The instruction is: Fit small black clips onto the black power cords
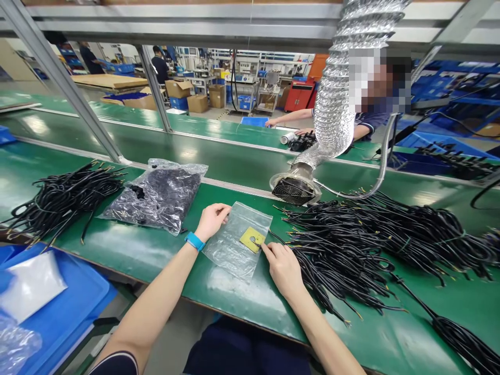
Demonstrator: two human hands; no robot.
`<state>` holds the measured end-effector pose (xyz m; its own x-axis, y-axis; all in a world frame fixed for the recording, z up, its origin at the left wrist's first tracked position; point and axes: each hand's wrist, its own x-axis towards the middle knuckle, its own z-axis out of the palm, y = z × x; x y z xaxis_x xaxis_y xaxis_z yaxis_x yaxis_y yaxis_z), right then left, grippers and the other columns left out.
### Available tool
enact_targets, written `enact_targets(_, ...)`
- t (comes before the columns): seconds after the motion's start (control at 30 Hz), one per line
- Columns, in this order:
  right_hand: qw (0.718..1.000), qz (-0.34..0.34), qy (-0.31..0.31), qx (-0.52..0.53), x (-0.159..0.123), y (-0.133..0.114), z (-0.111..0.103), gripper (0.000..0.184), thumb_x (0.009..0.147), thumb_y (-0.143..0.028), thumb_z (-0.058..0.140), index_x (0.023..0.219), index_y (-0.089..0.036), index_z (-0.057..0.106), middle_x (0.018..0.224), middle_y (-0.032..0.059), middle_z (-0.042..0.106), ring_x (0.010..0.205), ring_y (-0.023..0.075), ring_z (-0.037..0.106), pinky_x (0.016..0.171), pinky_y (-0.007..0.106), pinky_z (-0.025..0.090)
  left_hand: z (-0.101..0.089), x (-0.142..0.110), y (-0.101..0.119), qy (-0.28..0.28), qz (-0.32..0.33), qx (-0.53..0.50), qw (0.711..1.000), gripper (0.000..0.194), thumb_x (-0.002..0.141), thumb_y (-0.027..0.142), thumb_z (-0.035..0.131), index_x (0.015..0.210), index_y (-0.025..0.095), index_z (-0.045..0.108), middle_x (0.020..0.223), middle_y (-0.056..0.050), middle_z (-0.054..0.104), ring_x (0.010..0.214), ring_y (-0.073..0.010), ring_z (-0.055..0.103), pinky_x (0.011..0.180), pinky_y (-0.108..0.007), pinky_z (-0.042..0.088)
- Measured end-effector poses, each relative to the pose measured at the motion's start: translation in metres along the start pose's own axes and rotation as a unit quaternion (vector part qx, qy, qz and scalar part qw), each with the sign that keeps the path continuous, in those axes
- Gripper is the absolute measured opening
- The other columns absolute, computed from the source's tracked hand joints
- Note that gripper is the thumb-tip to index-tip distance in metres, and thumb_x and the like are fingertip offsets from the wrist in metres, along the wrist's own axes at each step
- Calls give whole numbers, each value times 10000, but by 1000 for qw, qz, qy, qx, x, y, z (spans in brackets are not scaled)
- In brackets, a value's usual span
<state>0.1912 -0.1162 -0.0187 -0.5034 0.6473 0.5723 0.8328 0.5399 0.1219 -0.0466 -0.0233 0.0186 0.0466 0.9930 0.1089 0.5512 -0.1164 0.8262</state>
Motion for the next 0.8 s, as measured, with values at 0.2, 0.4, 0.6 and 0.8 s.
enact_targets(0.2,969,124,153,150,3,-5,-7,234,955,-115,478,1115,-155,644,832,67,678,740,181,626,691,305,506,29,-23,19,-211,-106,-444,864,420,767,421,757,1034,100,706,822,-54,651,676,-105,609,646,-237,502)
enact_targets(0.4,953,125,179,212,5,-6,-13,186,943,-120,522,1069,-171,649,836,66,707,724,175,659,669,302,528,42,-34,27,-287,-152,-529,784,412,697,338,845,1000,88,723,791,-60,675,679,-111,629,680,-247,510)
enact_targets(0.6,957,124,160,208,6,-7,-10,161,940,-127,534,1036,-170,656,819,61,707,708,169,658,669,300,532,44,-36,29,-310,-166,-535,768,406,696,312,850,1010,87,724,816,-85,710,661,-113,654,675,-235,521)
enact_targets(0.8,956,129,153,215,6,-8,-10,147,939,-123,534,1025,-155,649,801,63,694,696,163,647,652,287,532,42,-35,29,-308,-159,-545,764,383,721,288,832,1028,87,726,812,-89,714,658,-113,648,672,-238,518)
